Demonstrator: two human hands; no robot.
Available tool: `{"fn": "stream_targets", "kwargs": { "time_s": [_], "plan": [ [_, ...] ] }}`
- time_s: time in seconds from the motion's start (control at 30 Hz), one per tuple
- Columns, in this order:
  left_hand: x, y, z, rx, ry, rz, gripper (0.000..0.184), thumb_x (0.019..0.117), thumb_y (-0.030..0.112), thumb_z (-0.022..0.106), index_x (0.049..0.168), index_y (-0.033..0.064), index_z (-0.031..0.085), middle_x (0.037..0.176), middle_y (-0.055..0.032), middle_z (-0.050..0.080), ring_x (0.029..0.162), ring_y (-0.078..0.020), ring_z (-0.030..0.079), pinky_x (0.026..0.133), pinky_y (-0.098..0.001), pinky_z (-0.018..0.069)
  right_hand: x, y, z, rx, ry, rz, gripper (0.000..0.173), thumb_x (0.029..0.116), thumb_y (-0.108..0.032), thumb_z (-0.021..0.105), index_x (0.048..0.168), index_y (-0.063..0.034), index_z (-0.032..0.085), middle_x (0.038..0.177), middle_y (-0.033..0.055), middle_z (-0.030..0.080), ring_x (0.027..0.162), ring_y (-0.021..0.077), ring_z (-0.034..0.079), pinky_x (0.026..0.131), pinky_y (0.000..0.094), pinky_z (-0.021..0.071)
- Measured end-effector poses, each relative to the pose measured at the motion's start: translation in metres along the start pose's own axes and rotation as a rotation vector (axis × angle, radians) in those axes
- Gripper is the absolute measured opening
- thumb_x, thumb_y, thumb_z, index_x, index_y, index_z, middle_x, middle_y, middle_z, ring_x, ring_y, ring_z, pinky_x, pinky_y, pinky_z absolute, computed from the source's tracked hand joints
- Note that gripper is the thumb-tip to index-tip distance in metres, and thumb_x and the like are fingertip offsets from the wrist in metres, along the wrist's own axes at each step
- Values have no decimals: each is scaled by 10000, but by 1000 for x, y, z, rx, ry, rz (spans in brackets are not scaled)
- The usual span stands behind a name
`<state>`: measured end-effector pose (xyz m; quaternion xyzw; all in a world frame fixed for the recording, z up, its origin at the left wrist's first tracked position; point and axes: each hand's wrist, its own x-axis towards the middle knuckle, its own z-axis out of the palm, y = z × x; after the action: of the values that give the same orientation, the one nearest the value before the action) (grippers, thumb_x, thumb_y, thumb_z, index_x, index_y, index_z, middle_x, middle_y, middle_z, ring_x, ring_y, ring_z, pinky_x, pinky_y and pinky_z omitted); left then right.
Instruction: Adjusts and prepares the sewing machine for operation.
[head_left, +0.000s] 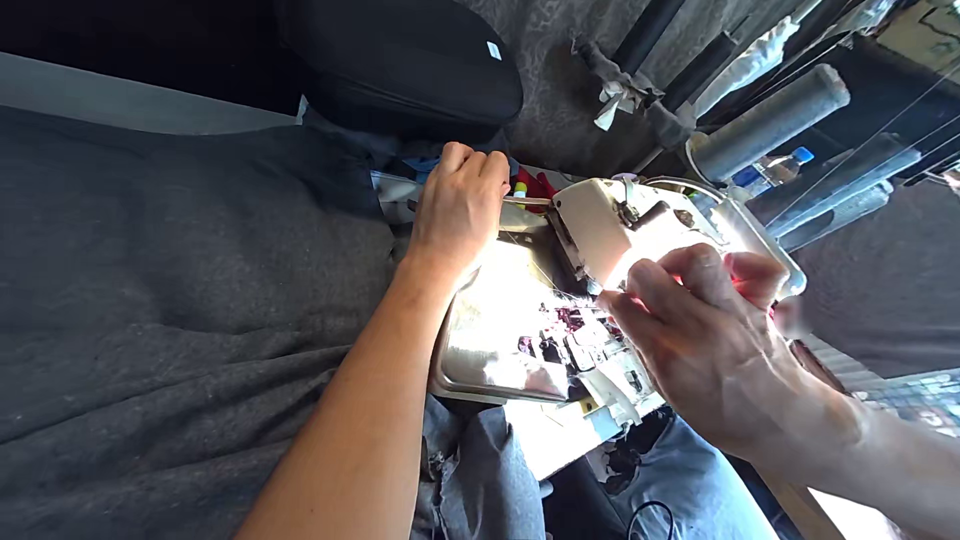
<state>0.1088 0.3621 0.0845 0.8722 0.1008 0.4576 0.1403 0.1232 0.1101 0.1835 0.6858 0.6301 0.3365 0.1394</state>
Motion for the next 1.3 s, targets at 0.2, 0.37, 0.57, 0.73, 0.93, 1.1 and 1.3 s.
{"fn": "stream_targets", "kwargs": {
  "time_s": [0.2,0.37,0.57,0.73,0.93,1.1,1.3],
  "plan": [
    [0,0,2,3,19,-14,172,1041,112,538,994,-12,648,932,-187,677,1090,-404,631,948,-467,501,-6,-7,8,-14,-46,16,225,931,6,527,952,-116,716,941,72,632,936,286,571,829,473,361],
    [1,1,3,7,34,-21,151,1027,86,562,984,-34,643,904,-203,668,1031,-410,639,943,-470,491,-7,-5,21,36,-48,-29,216,929,2,520,966,-67,722,922,85,633,870,281,595,687,376,458],
    [1,1,2,-1,20,-21,159,1032,98,558,998,-25,652,926,-196,675,1057,-408,632,938,-461,495,-7,-3,21,58,116,-28,227,1002,-89,517,984,-107,743,908,32,671,875,239,557,830,424,355],
    [1,0,2,-9,13,-21,152,1031,90,551,1000,-27,644,931,-199,674,1071,-414,629,933,-469,499,-3,3,14,107,26,-61,234,998,-97,535,989,-67,766,900,84,649,833,262,573,694,352,447],
    [3,1,2,-11,11,-22,140,1030,84,547,988,-10,643,907,-176,668,1049,-390,626,929,-446,493,-5,-6,19,7,-25,-64,222,1003,-101,530,1010,-91,752,903,83,646,861,288,606,767,472,409],
    [2,1,0,-8,-1,-21,137,1031,79,547,988,-11,640,911,-176,665,1044,-389,624,926,-448,490,-9,-10,23,-8,-3,-68,224,981,-55,522,990,-78,745,894,79,652,814,258,609,698,395,473],
    [2,0,1,-25,0,-12,169,1044,103,534,1006,-23,639,933,-197,666,1065,-418,622,918,-484,497,-8,-2,12,85,43,4,227,994,-108,537,1015,-89,762,878,84,628,826,279,570,707,382,436]
  ]
}}
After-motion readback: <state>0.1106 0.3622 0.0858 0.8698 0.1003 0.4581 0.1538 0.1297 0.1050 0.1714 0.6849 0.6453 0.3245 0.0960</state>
